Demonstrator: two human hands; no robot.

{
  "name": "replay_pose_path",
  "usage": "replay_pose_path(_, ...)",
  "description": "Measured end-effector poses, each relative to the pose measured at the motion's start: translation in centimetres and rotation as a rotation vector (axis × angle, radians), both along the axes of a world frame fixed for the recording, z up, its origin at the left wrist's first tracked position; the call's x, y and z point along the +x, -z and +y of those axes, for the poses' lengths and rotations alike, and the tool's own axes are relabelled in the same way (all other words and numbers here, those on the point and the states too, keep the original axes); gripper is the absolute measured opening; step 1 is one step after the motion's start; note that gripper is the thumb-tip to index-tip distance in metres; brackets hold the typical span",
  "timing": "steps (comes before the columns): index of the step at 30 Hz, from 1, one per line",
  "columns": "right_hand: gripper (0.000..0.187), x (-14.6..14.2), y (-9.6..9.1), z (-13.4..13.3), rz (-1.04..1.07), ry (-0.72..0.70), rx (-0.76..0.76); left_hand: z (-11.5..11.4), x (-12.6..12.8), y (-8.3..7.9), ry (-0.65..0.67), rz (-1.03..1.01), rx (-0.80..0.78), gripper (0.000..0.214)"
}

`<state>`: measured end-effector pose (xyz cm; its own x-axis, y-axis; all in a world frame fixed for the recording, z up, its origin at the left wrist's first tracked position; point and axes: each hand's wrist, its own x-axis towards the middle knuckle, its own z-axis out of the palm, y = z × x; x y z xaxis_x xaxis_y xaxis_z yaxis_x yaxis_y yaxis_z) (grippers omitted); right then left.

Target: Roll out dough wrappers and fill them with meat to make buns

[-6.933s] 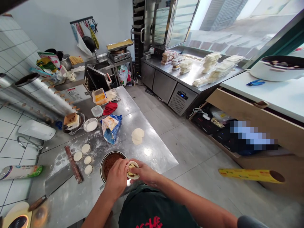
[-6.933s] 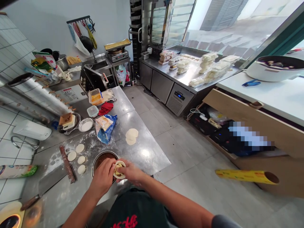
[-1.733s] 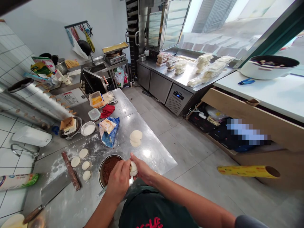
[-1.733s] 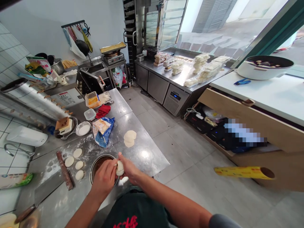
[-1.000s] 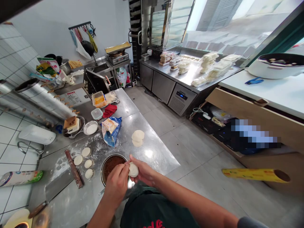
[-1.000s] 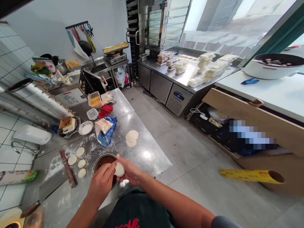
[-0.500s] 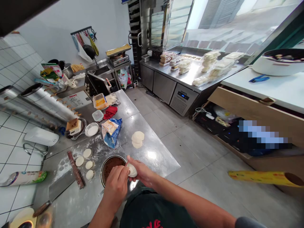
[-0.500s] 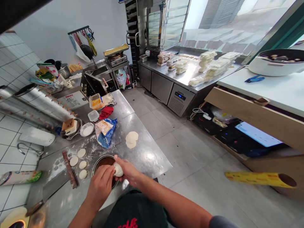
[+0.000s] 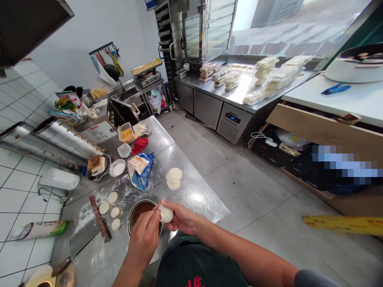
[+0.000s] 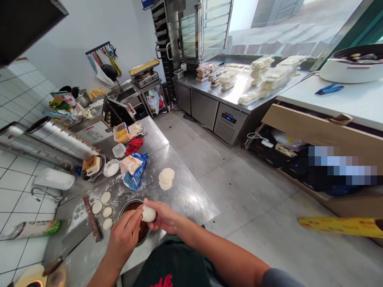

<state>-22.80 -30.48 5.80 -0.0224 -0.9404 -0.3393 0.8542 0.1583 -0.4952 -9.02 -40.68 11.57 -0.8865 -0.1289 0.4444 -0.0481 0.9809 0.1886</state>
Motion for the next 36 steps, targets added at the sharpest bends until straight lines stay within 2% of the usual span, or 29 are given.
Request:
replay_pose_path(3, 0.046, -0.4, 0.5, 0.2, -0.029, 0.053, 0.000, 0.3, -0.7, -0.1, -0.012, -0.001, -0.005, 0.023)
replay_pose_path(5, 0.061, -0.6, 1.0, 0.2, 0.018, 0.040, 0.037, 0.7, -1.1, -0.1, -0.001, -0.008, -0.017, 0.023)
replay_pose_path(7, 0.071, -1.2, 1.2, 0.5, 0.035, -0.039, 0.067, 1.1, -1.6, 0.0, 0.002, -0.009, -0.051, 0.028)
replay_pose_path(9, 0.065, -2.0, 1.3, 0.9, -0.019, -0.103, 0.053, 1.5, -1.9, 0.0, 0.000, -0.004, -0.084, 0.032)
replay_pose_path(12, 0.047, -3.0, 1.0, 1.4, -0.068, -0.062, -0.003, 2.1, -2.3, -0.2, 0.000, -0.010, -0.077, 0.029)
replay_pose_path(14, 0.051, -3.3, 0.9, 1.6, -0.007, -0.042, -0.001, 2.5, -2.7, -0.5, 0.009, -0.010, -0.066, 0.027)
replay_pose_path(17, 0.064, -3.7, 1.0, 1.9, 0.032, -0.102, 0.063, 3.1, -3.2, -1.1, 0.039, -0.042, -0.062, 0.037)
replay_pose_path(21, 0.046, -4.4, 1.4, 2.4, -0.116, -0.112, 0.027, 3.7, -3.9, -1.1, 0.027, -0.058, -0.024, 0.033)
replay_pose_path(23, 0.046, -4.6, 1.5, 2.6, -0.091, -0.085, 0.021, 4.1, -4.0, -0.7, -0.005, -0.054, -0.004, 0.029)
replay_pose_path(26, 0.056, -4.7, 1.6, 2.8, -0.005, -0.131, 0.078, 4.5, -3.9, 0.3, -0.024, -0.042, 0.020, 0.031)
replay_pose_path(29, 0.050, -4.5, 1.5, 2.8, -0.055, -0.185, 0.095, 4.9, -3.3, 0.8, -0.068, -0.040, 0.067, 0.030)
replay_pose_path(33, 0.050, -3.4, 1.4, 2.3, -0.012, -0.126, 0.125, 5.6, -2.2, 0.6, -0.164, -0.068, 0.163, 0.029)
replay_pose_path(36, 0.052, -2.2, 1.1, 1.5, 0.005, -0.151, 0.189, 6.1, -1.2, 0.5, -0.207, -0.120, 0.229, 0.031)
